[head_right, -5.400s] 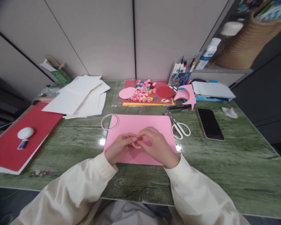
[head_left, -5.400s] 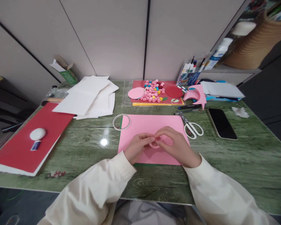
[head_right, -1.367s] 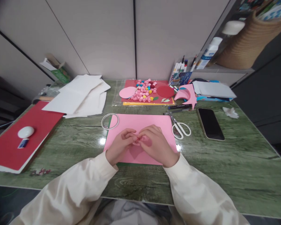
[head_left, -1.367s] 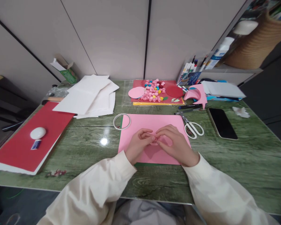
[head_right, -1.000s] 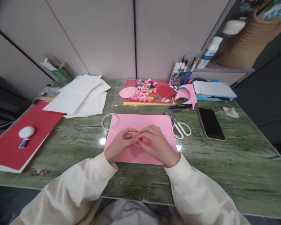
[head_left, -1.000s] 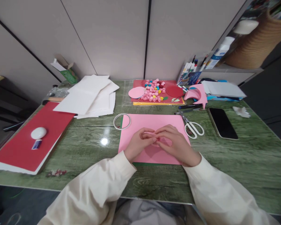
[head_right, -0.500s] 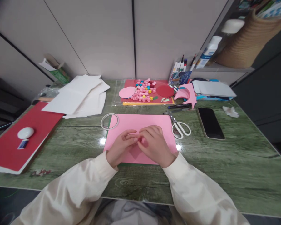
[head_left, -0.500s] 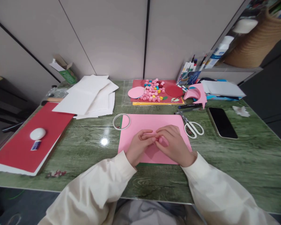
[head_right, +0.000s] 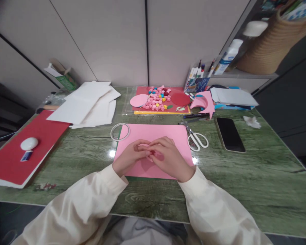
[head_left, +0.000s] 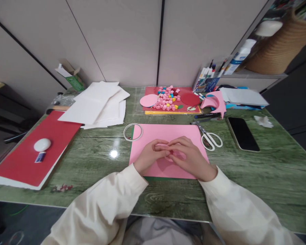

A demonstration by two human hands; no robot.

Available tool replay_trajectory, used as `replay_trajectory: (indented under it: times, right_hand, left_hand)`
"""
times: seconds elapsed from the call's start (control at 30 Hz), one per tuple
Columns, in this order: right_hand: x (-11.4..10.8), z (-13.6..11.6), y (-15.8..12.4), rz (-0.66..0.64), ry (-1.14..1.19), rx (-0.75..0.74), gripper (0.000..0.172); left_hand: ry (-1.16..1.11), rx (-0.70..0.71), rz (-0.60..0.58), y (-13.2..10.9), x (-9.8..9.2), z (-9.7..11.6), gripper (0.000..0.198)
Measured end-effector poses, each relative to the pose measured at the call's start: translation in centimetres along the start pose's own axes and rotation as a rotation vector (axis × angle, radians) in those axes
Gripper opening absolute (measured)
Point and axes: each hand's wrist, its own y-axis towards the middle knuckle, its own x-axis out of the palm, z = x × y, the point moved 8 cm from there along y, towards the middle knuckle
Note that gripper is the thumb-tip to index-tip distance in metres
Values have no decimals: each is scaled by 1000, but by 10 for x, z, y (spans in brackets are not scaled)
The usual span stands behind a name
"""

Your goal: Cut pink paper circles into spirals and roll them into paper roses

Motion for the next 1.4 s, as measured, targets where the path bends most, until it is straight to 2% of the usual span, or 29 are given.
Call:
replay_trajectory:
  times: [0.23, 0.37, 0.63, 0.97, 1.23, 1.3, 1.4]
  right_hand:
    - [-5, -2, 0, 30, -74, -36, 13]
    - [-3, -3, -1, 28, -117, -43, 13]
    - [-2, -5, 0, 49, -90, -11, 6]
    - [-11, 2, -2, 78, -42, -15, 14]
    - [-3, 7, 0, -130, 243, 38, 19]
    - [-3, 8, 0, -136, 264, 53, 16]
    - [-6, 9, 1, -71, 197, 63, 13]
  left_hand:
    - [-88, 1, 45, -1, 1, -5, 37]
    - [-152, 7, 109, -4, 0, -7, 35]
    - [-221, 4, 170, -7, 1, -7, 35]
    - [-95, -23, 71, -5, -1, 1, 35]
    - [66, -132, -138, -4, 6, 1, 38]
    - [73, -129, -137, -3, 6, 0, 38]
    - [44, -80, -77, -2, 4, 0, 36]
